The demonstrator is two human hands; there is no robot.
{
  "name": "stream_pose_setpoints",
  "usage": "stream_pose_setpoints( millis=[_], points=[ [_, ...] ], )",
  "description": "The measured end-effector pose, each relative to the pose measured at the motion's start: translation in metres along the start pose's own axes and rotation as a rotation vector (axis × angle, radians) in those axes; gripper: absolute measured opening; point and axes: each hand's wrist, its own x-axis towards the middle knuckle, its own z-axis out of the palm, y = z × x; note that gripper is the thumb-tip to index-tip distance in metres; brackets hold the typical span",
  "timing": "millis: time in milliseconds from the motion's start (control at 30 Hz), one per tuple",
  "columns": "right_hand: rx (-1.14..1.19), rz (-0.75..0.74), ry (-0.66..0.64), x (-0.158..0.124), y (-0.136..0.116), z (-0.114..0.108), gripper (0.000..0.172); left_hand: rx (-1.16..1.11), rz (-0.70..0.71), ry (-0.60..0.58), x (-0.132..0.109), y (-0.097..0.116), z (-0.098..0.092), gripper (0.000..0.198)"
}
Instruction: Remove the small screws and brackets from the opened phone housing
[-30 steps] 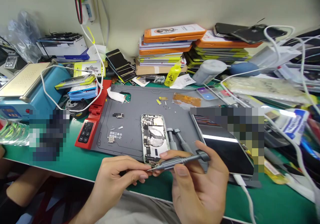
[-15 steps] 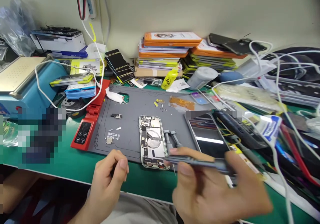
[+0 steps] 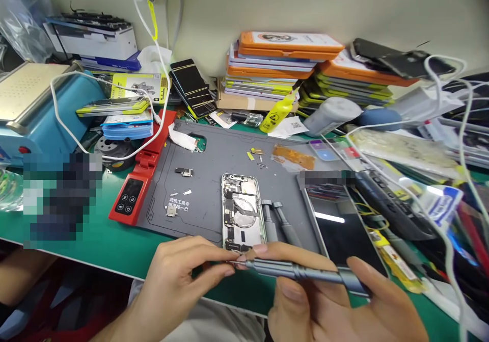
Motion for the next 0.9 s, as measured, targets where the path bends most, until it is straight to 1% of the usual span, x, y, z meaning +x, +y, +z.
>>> stream_pose_setpoints(
  millis=[167, 267, 333, 400, 467, 500, 567, 600, 633, 667, 700, 767, 833, 900],
  points=[
    [0.057, 0.046, -0.042, 0.004, -0.004, 0.000, 0.055, -0.040, 0.040, 0.010, 0.001, 0.000, 0.001, 0.013],
    [0.101, 0.030, -0.065, 0.007, -0.004, -0.001, 0.057, -0.045, 0.050, 0.013, 0.000, 0.000, 0.001, 0.011],
    [0.096, 0.021, -0.089, 0.010, -0.004, -0.001, 0.053, -0.032, 0.044, 0.013, 0.000, 0.001, 0.000, 0.010],
    [0.081, 0.025, -0.106, 0.011, -0.005, 0.000, 0.046, -0.019, 0.036, 0.009, -0.001, 0.001, 0.000, 0.010],
    [0.067, 0.039, -0.101, 0.011, -0.006, 0.000, 0.044, -0.012, 0.027, -0.006, -0.001, 0.001, 0.000, 0.015],
    [0.066, 0.038, -0.088, 0.009, -0.006, -0.001, 0.046, -0.003, 0.020, -0.009, -0.002, 0.001, 0.000, 0.021],
    [0.053, 0.040, -0.014, 0.005, -0.003, -0.001, 0.053, 0.039, 0.011, 0.009, -0.003, 0.001, 0.001, 0.034],
    [0.034, 0.020, 0.034, 0.002, 0.000, -0.002, 0.057, 0.078, 0.013, 0.032, -0.004, 0.001, 0.002, 0.036],
    [-0.006, 0.012, 0.097, 0.000, 0.003, -0.002, 0.059, 0.129, 0.022, 0.060, -0.004, 0.001, 0.003, 0.034],
    [-0.050, -0.045, 0.125, -0.002, 0.006, -0.002, 0.062, 0.187, 0.046, 0.087, -0.004, 0.001, 0.005, 0.030],
    [-0.111, -0.063, 0.144, -0.002, 0.010, -0.002, 0.064, 0.249, 0.082, 0.107, -0.004, 0.001, 0.007, 0.031],
    [-0.182, -0.096, 0.086, 0.000, 0.015, 0.000, 0.064, 0.371, 0.172, 0.139, -0.003, 0.000, 0.012, 0.036],
    [-0.198, -0.130, 0.012, 0.005, 0.018, 0.002, 0.058, 0.464, 0.253, 0.159, -0.003, -0.002, 0.016, 0.034],
    [-0.191, -0.146, -0.057, 0.009, 0.018, 0.005, 0.052, 0.517, 0.293, 0.168, -0.002, -0.004, 0.019, 0.032]
  ],
)
